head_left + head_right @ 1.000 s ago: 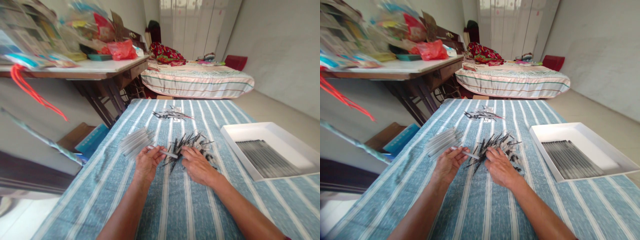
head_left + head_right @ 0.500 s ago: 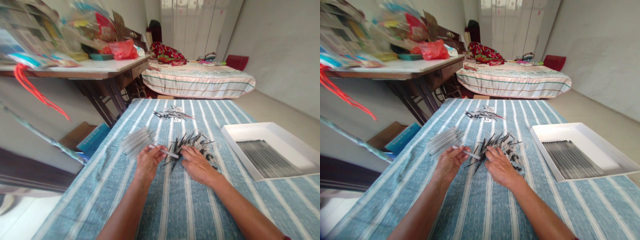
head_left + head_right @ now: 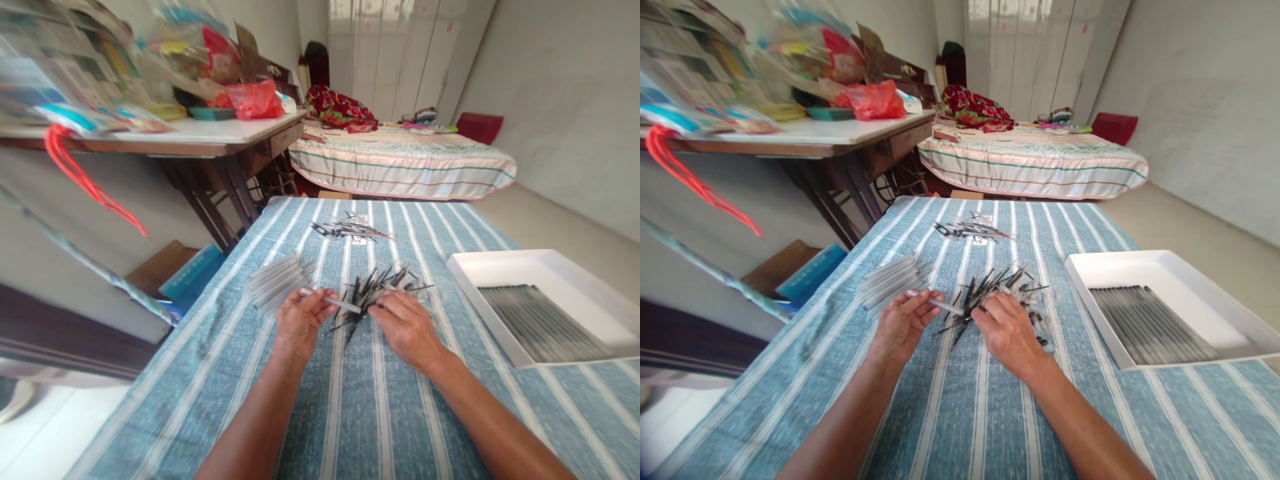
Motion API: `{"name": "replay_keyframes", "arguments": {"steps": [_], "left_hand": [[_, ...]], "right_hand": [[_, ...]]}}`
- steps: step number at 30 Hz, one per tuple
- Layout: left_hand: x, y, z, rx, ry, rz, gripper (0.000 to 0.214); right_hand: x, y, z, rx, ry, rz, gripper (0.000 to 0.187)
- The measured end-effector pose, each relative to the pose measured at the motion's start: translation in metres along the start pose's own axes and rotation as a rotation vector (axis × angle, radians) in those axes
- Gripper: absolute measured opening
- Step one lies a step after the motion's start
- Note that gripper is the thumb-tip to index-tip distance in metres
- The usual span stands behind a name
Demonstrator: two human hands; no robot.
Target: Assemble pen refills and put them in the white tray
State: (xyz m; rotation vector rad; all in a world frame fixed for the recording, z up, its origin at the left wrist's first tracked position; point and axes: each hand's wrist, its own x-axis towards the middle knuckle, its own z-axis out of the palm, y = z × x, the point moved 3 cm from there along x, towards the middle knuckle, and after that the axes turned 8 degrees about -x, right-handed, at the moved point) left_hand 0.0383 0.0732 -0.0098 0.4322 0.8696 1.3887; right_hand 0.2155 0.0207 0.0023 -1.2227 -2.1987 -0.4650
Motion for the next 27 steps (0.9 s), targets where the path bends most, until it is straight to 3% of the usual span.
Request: {"name": "replay_keyframes", "arguments": {"steps": [12,27], "left_hand": [[-0.005,-0.009,0.004,-0.025,-0.02,0.016,0.022],[-0.003,-0.002,0.003,-0.052,0.001,0.1,0.023]], "right_hand": [[0.0,-0.005,-0.003,-0.079,0.001,0.017,0.023],[0.001,-0.002,-0.008,-0.071,-0.044,0.047,0.024]]}}
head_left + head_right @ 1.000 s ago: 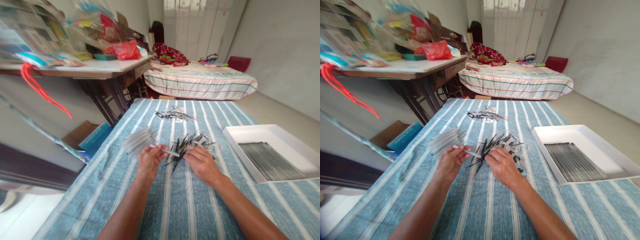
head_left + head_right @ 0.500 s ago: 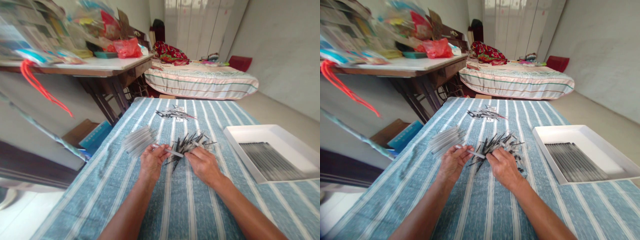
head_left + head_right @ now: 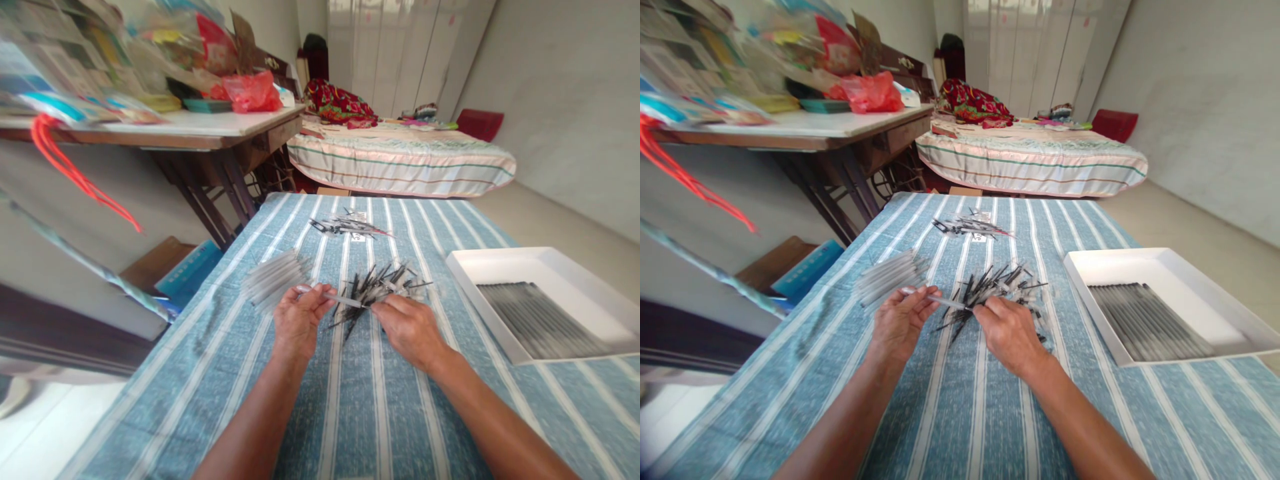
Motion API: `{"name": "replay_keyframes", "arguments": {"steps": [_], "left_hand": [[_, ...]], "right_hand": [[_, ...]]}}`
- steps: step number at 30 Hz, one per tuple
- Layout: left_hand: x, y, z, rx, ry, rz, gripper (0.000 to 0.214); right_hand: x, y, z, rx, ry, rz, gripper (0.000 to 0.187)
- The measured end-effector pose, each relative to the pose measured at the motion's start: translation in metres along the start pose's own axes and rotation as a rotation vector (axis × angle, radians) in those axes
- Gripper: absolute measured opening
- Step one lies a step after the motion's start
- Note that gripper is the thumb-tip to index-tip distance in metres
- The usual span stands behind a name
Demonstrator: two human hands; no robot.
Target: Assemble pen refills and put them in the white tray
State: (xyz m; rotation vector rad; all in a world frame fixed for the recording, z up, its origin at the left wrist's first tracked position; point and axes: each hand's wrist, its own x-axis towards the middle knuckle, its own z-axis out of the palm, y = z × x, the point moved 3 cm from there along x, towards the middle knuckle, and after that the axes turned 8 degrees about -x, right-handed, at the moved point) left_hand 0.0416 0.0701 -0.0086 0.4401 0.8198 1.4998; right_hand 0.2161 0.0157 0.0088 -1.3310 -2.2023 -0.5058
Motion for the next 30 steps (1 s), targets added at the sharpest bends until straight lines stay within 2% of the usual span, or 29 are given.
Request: {"name": "replay_keyframes", "arguments": {"steps": [11,26,30], "left_hand": [[-0.001,-0.006,0.0,0.03,-0.011,-0.004,0.024],[-0.01,-0.018,0.005,0.0,-0.025,-0.092,0.025],[-0.018,-0.025,0.007,-0.009,-0.034,-0.12,0.025]], "right_hand": [[0.0,0.001,0.003,-0.02,-0.068,0.002,0.027],[0.002,0.001,0.004,0.374,-0.227,0.216,0.017],[0.004,-0.002,0.003,0.348,-0.239,0.234,0.023]]}}
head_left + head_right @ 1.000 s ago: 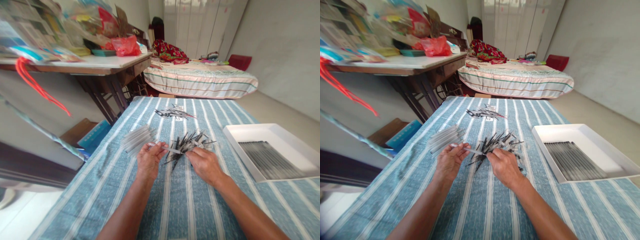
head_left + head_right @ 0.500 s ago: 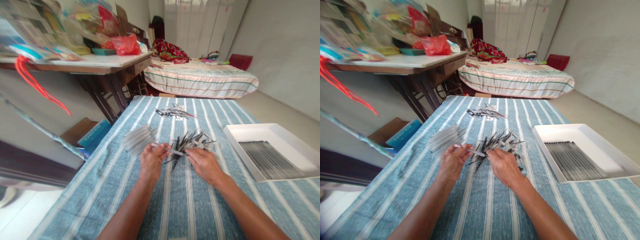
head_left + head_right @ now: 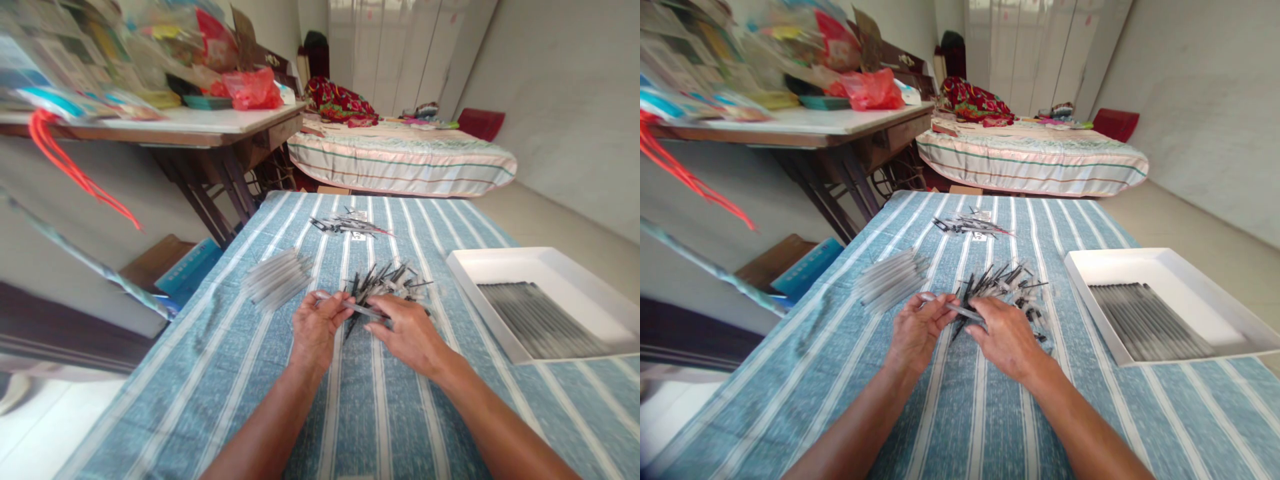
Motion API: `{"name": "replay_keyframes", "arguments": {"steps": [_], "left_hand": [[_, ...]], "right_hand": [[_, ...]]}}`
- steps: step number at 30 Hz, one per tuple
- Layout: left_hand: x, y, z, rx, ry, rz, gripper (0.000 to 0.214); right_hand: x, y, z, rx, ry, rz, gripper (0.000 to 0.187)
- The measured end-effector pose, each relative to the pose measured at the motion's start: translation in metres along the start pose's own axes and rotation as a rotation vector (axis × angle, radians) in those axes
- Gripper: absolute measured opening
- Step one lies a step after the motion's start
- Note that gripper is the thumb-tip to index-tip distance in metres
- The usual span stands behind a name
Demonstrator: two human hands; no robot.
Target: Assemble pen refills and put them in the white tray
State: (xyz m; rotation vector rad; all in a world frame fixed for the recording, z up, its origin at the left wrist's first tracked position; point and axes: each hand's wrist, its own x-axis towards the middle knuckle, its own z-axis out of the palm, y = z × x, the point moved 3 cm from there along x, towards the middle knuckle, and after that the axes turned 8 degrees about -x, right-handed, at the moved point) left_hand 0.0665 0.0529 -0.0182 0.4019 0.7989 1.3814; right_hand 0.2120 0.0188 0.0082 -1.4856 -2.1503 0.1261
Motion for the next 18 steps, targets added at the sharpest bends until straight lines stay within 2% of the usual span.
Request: {"name": "replay_keyframes", "arguments": {"steps": [4,6,8,11,14,16,18], "left_hand": [[-0.004,-0.008,0.0,0.062,-0.076,-0.127,0.023],[-0.004,-0.009,0.0,0.214,-0.179,-0.25,0.018],[-0.006,-0.004,0.001,0.436,-0.317,-0.291,0.013],[-0.01,0.006,0.006,0.679,-0.514,-0.208,0.007],[-0.018,0.011,0.015,0.756,-0.674,-0.147,0.006],[-0.022,0.013,0.021,0.745,-0.733,-0.099,0.009],[-0.024,0.015,0.025,0.708,-0.732,-0.065,0.009]], "right_hand": [[-0.001,0.001,-0.001,-0.095,-0.046,-0.027,0.008],[-0.001,0.003,-0.006,-0.107,-0.087,-0.064,0.008],[0.001,0.003,-0.015,-0.152,-0.147,-0.124,0.011],[0.008,-0.005,-0.03,-0.261,-0.232,-0.224,0.014],[0.019,-0.022,-0.042,-0.358,-0.301,-0.325,0.008],[0.028,-0.034,-0.047,-0.429,-0.339,-0.366,0.003],[0.034,-0.045,-0.054,-0.482,-0.315,-0.395,0.004]]}}
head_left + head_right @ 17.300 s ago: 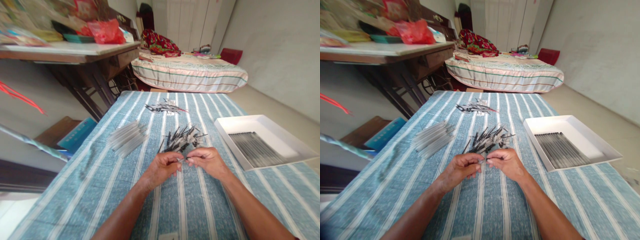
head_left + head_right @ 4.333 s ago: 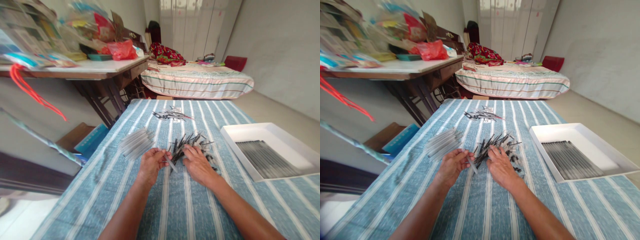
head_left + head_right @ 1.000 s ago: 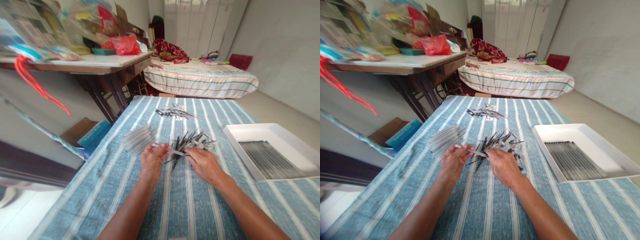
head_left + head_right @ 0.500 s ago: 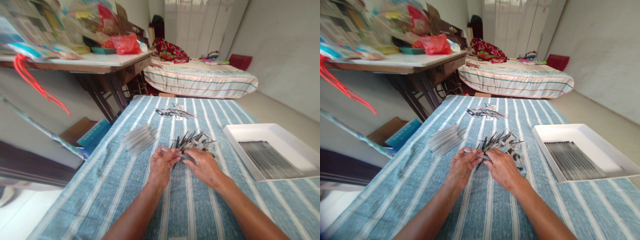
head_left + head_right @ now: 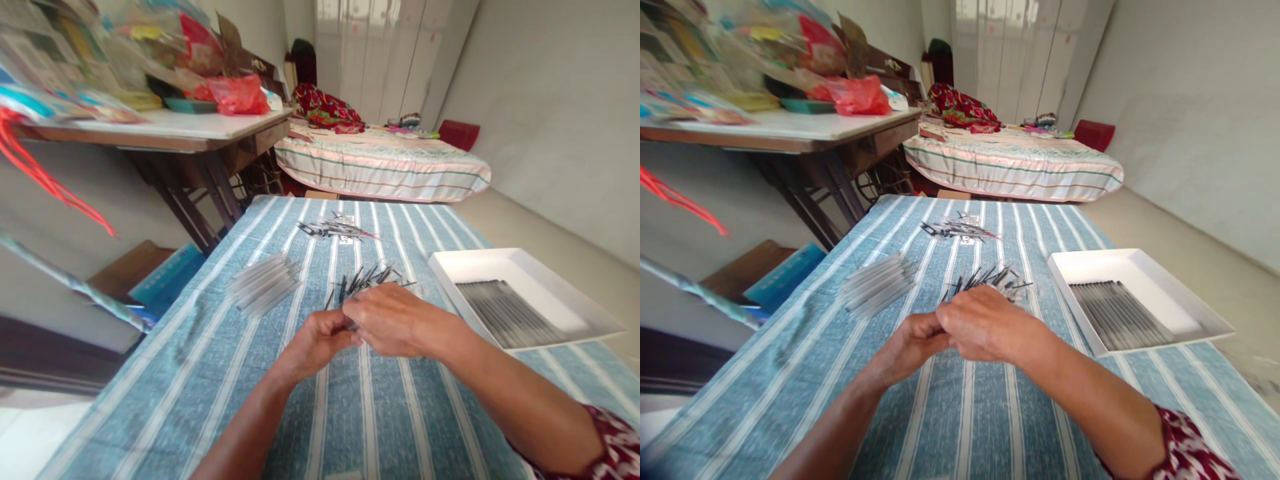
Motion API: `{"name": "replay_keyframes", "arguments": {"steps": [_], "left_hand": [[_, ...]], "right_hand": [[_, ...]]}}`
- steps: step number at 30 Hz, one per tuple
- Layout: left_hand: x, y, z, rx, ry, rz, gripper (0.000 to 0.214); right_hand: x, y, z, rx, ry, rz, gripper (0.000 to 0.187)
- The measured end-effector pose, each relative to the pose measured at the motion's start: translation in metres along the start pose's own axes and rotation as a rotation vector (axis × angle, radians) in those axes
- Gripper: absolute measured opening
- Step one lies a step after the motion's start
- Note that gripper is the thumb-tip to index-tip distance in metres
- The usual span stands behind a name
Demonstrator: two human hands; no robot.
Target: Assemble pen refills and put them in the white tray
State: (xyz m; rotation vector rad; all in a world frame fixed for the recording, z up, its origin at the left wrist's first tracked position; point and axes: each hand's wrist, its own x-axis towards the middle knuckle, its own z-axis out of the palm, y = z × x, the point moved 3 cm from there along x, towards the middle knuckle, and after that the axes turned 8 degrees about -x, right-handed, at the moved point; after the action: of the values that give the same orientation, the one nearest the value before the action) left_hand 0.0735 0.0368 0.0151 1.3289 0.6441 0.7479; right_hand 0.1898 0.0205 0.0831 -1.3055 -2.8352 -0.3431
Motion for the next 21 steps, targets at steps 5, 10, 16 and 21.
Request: {"name": "replay_keyframes", "arguments": {"steps": [5,10,16,21], "left_hand": [[0.0,0.005,-0.002,-0.148,0.099,0.051,0.004],[0.0,0.002,0.0,-0.199,0.088,0.028,0.005],[0.0,0.002,0.0,-0.154,0.118,0.034,0.009],[-0.005,0.002,-0.001,-0.211,0.199,-0.027,0.031]], "right_hand": [[-0.015,0.001,-0.049,-0.006,0.507,-0.048,0.013],[-0.055,0.025,-0.062,0.151,0.969,0.362,0.013],[-0.066,0.05,0.026,0.467,0.64,0.553,0.013],[-0.069,0.056,0.085,0.608,0.443,0.634,0.018]]}}
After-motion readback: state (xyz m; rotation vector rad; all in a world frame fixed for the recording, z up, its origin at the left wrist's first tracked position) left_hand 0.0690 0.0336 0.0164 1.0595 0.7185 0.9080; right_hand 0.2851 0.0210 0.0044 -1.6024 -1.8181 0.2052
